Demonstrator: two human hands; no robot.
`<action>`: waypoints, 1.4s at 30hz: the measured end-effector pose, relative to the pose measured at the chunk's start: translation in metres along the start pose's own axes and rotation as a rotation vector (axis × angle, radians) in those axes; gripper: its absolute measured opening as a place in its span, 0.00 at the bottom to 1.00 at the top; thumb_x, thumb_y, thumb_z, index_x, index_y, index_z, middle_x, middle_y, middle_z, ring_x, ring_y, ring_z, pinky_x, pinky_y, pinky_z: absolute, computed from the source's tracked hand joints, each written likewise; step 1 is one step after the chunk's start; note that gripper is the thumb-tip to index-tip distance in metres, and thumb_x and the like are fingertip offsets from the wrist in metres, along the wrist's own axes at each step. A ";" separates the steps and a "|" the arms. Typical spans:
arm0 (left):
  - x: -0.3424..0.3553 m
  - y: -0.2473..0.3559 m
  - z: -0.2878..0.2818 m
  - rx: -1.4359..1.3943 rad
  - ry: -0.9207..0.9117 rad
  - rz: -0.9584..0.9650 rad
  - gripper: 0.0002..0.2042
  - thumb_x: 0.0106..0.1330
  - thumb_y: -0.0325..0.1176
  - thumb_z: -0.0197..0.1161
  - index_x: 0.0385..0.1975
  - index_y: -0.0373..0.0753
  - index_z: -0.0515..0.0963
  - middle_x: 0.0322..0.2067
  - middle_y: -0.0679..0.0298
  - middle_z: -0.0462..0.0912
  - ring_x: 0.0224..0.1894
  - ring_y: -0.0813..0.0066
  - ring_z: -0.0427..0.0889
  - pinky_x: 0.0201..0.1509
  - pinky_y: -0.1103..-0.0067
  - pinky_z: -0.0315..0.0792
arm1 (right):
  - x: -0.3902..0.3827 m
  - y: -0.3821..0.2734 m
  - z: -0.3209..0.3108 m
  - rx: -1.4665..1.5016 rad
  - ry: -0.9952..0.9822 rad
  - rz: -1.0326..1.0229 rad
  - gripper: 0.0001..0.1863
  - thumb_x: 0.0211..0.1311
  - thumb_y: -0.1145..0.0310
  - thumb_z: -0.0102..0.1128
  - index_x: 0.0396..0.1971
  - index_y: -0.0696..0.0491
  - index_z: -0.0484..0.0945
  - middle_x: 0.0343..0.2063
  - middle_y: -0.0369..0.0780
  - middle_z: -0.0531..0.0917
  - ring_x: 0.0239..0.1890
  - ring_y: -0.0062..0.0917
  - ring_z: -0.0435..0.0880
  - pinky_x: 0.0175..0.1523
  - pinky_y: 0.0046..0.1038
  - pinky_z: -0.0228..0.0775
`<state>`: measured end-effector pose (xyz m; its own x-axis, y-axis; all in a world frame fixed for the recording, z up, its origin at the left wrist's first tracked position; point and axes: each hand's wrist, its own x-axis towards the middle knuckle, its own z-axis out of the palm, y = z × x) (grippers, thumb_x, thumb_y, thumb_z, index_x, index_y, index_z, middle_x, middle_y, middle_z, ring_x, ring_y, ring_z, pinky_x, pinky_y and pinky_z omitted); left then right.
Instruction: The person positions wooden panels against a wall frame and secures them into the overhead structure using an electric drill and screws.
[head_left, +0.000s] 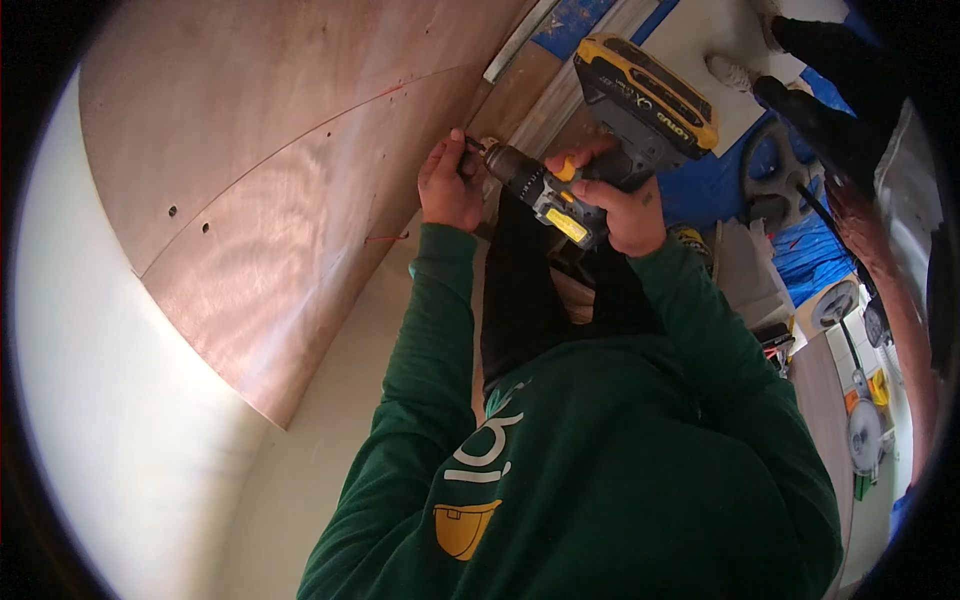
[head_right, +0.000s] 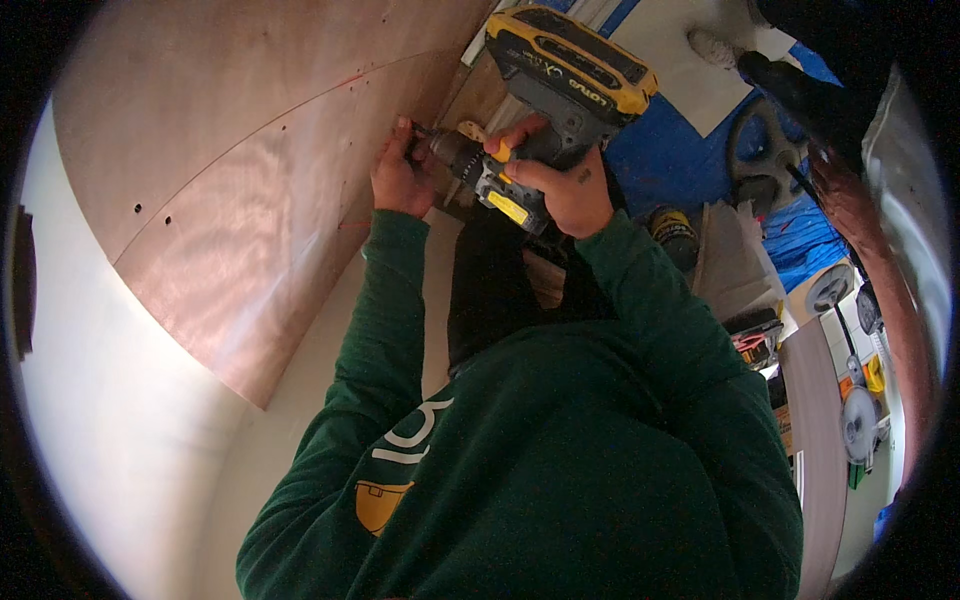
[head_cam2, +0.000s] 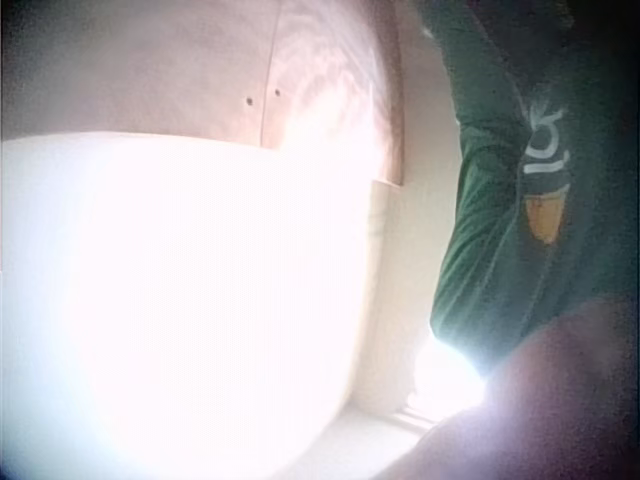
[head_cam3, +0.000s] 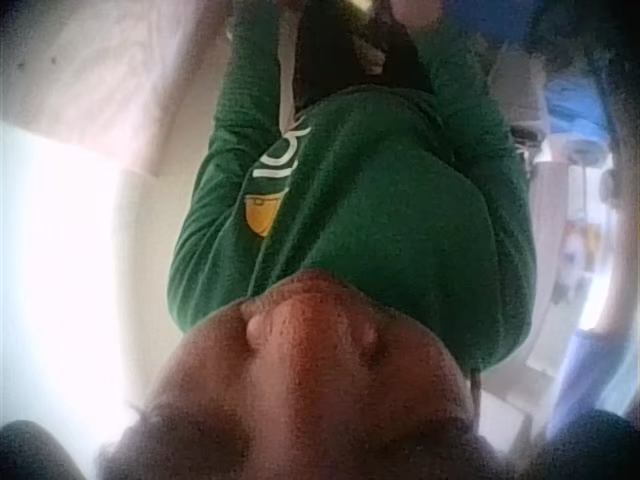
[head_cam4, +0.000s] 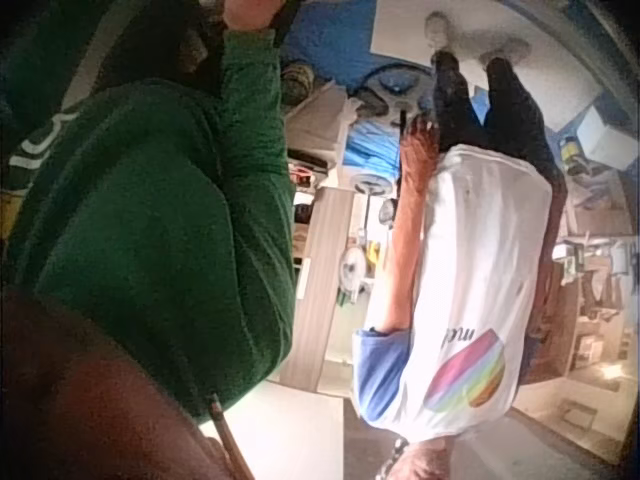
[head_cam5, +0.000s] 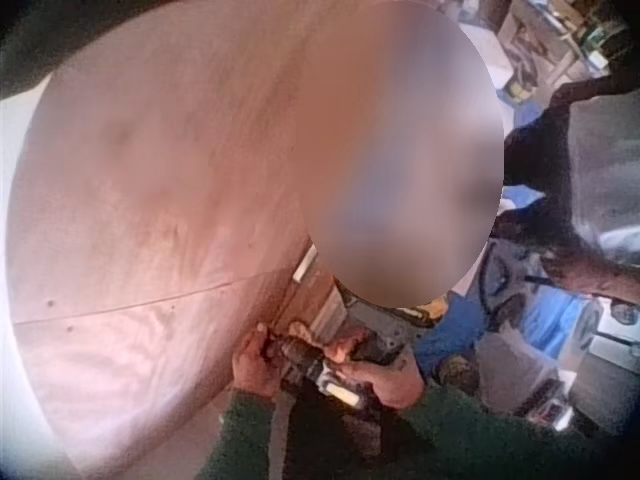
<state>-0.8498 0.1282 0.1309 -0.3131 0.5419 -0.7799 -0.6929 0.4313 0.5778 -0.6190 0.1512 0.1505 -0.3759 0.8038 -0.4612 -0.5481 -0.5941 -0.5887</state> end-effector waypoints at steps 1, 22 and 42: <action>0.000 0.001 0.001 0.003 0.002 -0.004 0.06 0.68 0.34 0.65 0.33 0.39 0.78 0.26 0.69 0.76 0.25 0.82 0.68 0.29 0.82 0.61 | 0.001 0.003 -0.001 0.001 -0.005 -0.009 0.14 0.51 0.84 0.58 0.39 0.57 0.75 0.44 0.47 0.84 0.51 0.34 0.83 0.59 0.37 0.76; 0.112 0.046 -0.024 0.363 0.135 0.269 0.08 0.70 0.32 0.59 0.41 0.36 0.79 0.34 0.64 0.83 0.31 0.78 0.78 0.32 0.82 0.69 | 0.124 0.079 0.020 -0.126 -0.164 -0.150 0.16 0.53 0.87 0.58 0.41 0.56 0.75 0.44 0.46 0.84 0.52 0.32 0.83 0.55 0.33 0.77; 0.058 -0.021 -0.092 0.283 0.467 0.066 0.13 0.66 0.39 0.58 0.31 0.35 0.82 0.24 0.69 0.76 0.24 0.81 0.69 0.25 0.83 0.61 | 0.135 0.073 0.036 -0.162 -0.080 -0.127 0.12 0.53 0.84 0.67 0.37 0.56 0.78 0.39 0.40 0.87 0.45 0.25 0.85 0.52 0.31 0.78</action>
<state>-0.9137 0.0842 0.0511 -0.6493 0.2242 -0.7267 -0.4810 0.6192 0.6207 -0.7367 0.2172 0.0689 -0.3730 0.8684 -0.3267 -0.4696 -0.4804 -0.7407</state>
